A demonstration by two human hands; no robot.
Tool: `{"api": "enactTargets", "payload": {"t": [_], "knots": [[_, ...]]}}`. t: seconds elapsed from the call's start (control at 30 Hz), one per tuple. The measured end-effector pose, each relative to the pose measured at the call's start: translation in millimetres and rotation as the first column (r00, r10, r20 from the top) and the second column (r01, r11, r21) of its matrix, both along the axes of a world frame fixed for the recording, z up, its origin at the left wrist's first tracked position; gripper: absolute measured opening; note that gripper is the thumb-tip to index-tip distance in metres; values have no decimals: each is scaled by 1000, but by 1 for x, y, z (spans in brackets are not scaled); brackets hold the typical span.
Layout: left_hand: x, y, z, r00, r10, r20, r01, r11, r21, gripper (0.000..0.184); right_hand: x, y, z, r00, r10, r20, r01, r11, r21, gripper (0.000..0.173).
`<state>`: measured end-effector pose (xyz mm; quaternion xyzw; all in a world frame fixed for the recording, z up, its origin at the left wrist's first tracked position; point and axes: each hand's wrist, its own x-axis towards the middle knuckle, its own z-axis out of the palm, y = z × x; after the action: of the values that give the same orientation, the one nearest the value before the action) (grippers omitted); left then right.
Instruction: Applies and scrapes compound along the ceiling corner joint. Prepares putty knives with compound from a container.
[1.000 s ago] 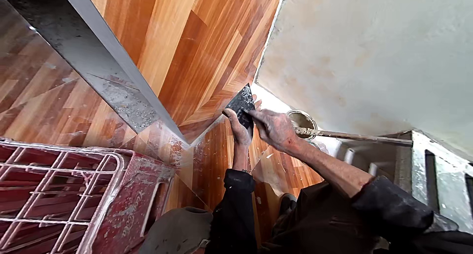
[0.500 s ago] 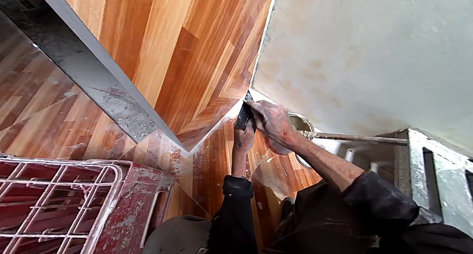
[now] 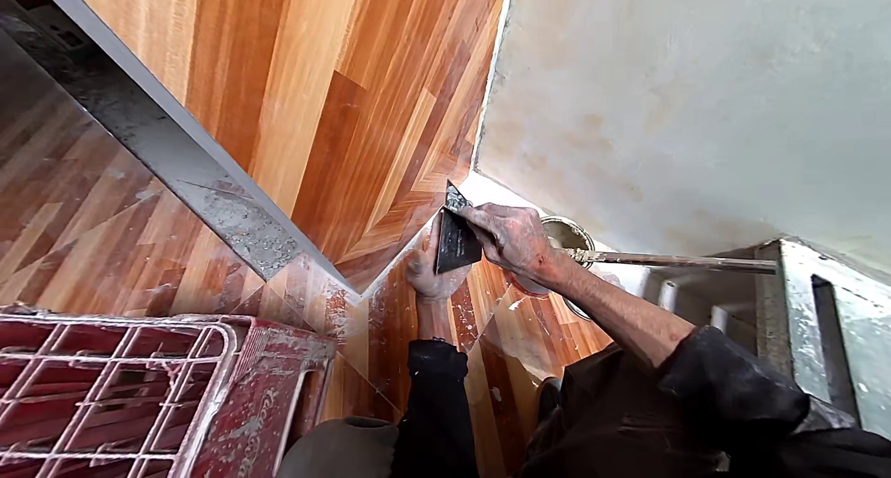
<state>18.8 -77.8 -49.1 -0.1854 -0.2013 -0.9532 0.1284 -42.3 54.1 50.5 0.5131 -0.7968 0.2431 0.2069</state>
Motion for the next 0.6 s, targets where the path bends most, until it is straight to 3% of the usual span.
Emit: {"api": "enactTargets", "payload": {"t": [0.07,0.2,0.23,0.37,0.47,0.6], "knots": [[4,-8,3,999,-33,33,32,999,41,110,6,2,-6,996,50,-75,-47,998,41,36],[2,3,2,977,196,85,-185,975,-120,62,17,3,-12,985,79,-153,-60,991,122,40],[3,7,5,970,215,116,-196,969,-151,58,19,2,-13,985,73,-156,-54,992,118,38],[7,17,15,923,305,234,-249,938,-241,50,20,1,-18,991,41,-131,-30,995,91,33],[6,22,20,917,335,219,-279,928,-247,32,20,-3,-22,991,-5,-135,15,997,73,28],[4,21,23,900,363,240,-299,917,-264,29,22,-11,-27,987,-64,-147,71,996,47,24]]}}
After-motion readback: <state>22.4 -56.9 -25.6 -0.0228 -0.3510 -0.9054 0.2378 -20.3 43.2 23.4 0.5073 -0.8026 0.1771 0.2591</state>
